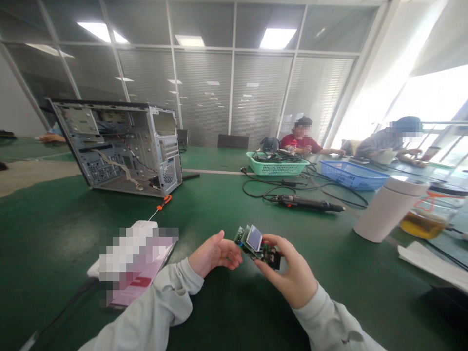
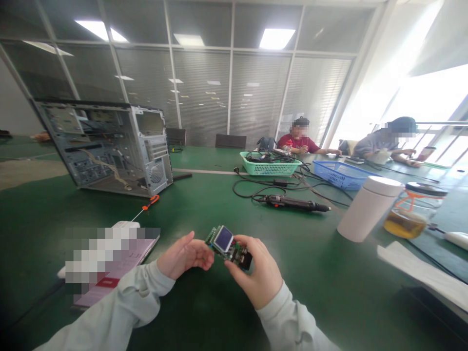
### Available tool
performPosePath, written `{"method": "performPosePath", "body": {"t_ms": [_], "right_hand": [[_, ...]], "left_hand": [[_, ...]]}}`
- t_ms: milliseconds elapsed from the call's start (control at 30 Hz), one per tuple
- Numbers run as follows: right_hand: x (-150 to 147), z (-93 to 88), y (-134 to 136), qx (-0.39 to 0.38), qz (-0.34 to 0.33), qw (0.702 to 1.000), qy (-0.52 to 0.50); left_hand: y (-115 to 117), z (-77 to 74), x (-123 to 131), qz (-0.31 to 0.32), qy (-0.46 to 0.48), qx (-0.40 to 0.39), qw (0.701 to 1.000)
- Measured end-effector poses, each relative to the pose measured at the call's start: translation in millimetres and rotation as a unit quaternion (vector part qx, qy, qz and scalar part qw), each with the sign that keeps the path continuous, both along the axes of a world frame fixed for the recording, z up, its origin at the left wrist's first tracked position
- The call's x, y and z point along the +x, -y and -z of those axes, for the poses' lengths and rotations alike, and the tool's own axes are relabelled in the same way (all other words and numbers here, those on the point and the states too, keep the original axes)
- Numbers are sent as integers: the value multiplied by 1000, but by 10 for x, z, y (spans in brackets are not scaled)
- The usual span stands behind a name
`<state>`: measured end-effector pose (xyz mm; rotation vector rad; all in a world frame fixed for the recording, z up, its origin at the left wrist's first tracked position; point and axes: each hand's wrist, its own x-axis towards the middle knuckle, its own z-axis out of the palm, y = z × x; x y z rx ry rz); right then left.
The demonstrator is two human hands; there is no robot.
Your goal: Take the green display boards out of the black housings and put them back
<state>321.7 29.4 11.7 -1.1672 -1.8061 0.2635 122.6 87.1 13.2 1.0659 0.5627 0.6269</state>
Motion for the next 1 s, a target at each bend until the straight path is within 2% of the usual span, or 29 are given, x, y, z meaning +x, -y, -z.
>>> {"method": "performPosePath", "body": {"t_ms": [133,233,300,433,600,700,833,1000], "right_hand": [[-10,45,-25,-104,-42,989,-99],[-43,108,-59,-183,-101,956,-205],[-64,159,-82,-239,-115,921,-284],[-80,206,-94,-337,-128,833,-419],[-76,169,-80,-421,-214,734,-489],[-75,178,-93,-457,-260,686,-503],[-73,202,-105,-473,-304,650,-511],[-82,177,-80,-491,-298,642,-509]], "left_hand": [[12,-2,-5,7,25,-16,1000],[9,-5,-6,17,23,-12,1000],[8,-7,-5,26,19,-7,999],[8,9,1,38,21,-5,999],[13,35,-3,54,37,6,998],[16,36,-4,63,46,12,997],[25,23,1,66,56,11,996],[43,-1,5,77,58,7,995]]}}
